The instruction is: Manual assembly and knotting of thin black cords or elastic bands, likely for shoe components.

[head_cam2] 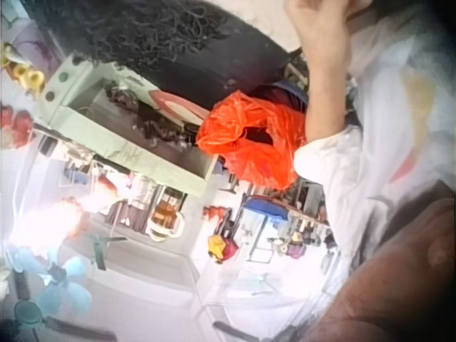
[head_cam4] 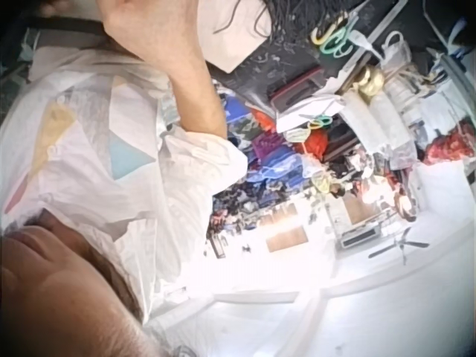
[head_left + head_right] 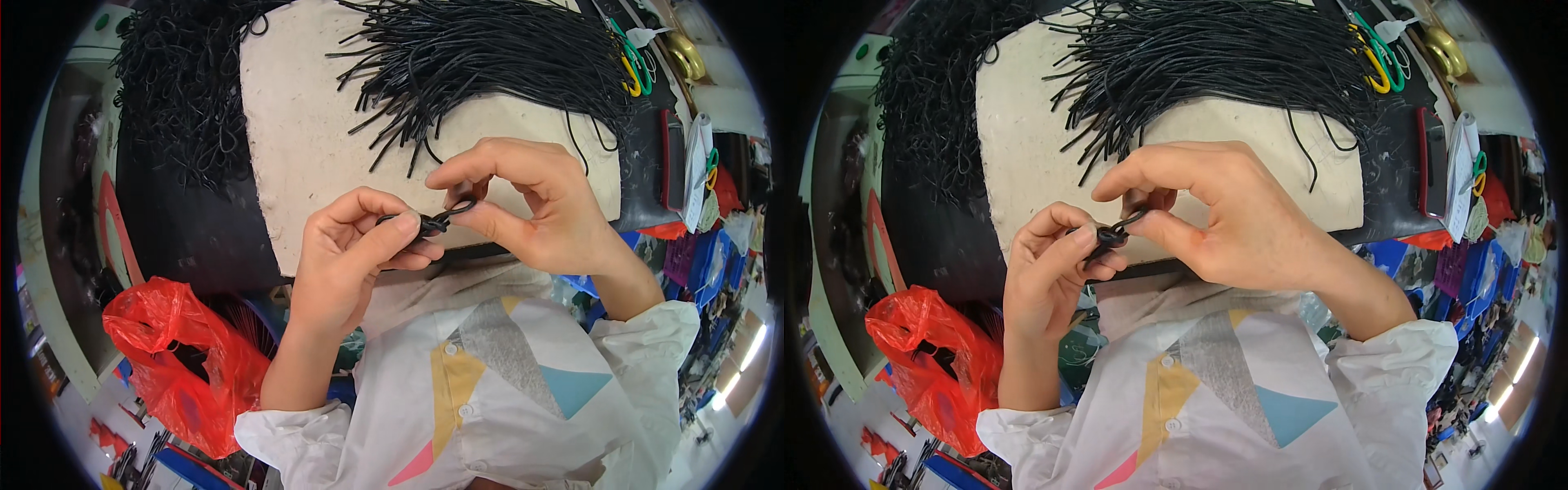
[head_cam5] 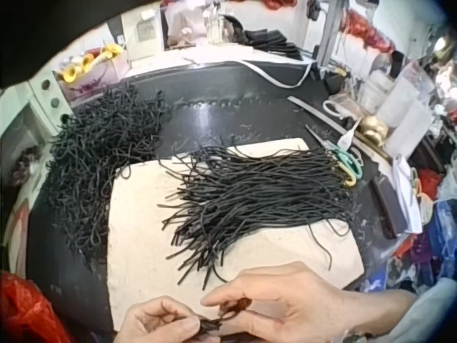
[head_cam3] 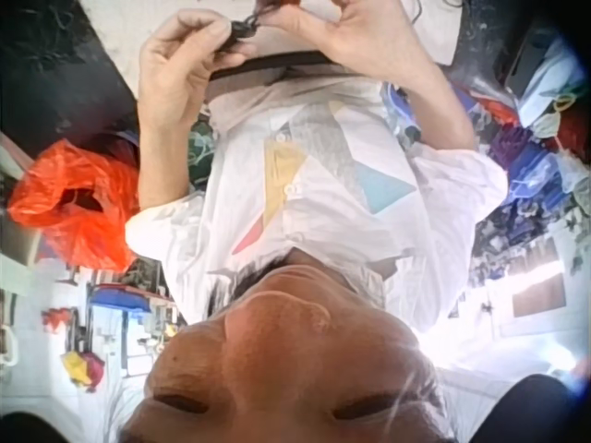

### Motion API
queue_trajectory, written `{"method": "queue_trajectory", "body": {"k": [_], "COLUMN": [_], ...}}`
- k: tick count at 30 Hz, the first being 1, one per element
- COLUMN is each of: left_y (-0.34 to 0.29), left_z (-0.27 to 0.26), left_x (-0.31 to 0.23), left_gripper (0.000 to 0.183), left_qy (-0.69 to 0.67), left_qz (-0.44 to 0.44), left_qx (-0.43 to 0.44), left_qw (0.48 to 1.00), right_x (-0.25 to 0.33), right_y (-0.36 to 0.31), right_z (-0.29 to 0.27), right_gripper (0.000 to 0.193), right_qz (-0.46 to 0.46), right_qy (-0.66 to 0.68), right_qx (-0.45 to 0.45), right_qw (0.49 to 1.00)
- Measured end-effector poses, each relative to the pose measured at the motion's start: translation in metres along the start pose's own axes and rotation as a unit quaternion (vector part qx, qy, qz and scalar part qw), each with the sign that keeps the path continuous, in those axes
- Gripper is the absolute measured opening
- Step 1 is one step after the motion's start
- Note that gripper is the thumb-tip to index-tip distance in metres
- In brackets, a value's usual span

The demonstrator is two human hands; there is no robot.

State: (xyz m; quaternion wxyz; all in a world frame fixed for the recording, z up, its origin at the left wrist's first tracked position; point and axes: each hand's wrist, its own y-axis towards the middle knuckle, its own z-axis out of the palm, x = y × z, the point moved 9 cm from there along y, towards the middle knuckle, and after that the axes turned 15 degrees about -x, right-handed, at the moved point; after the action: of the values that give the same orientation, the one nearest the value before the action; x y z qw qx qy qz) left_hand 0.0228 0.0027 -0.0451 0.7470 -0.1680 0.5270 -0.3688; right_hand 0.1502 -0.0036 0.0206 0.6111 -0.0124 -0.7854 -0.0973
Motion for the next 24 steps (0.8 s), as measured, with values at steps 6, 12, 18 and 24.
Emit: {"method": "queue_trajectory", "body": {"k": [6, 12, 18, 24], "left_y": [0.000, -0.003, -0.003, -0.004], "left_z": [0.001, 0.001, 0.000, -0.002], "left_x": [0.003, -0.001, -0.001, 0.001], "left_gripper": [0.015, 0.016, 0.015, 0.016], "left_qy": [0.007, 0.075, 0.059, 0.085], "left_qz": [-0.004, 0.052, 0.059, 0.086], "left_qx": [0.006, -0.025, -0.043, -0.047], "left_qw": [1.000, 0.996, 0.996, 0.992], "right_x": [-0.001, -0.019, -0.008, 0.000], "right_y": [-0.001, -0.004, -0.003, -0.004], "right_z": [0.004, 0.003, -0.001, 0.002], "right_gripper": [0.020, 0.017, 0.017, 0.016], "right_qz": [0.014, 0.130, 0.051, 0.022], "right_qy": [0.023, 0.077, -0.028, -0.074], "right_qx": [0.048, 0.038, 0.018, 0.023], "right_qw": [0.998, 0.988, 0.998, 0.997]}}
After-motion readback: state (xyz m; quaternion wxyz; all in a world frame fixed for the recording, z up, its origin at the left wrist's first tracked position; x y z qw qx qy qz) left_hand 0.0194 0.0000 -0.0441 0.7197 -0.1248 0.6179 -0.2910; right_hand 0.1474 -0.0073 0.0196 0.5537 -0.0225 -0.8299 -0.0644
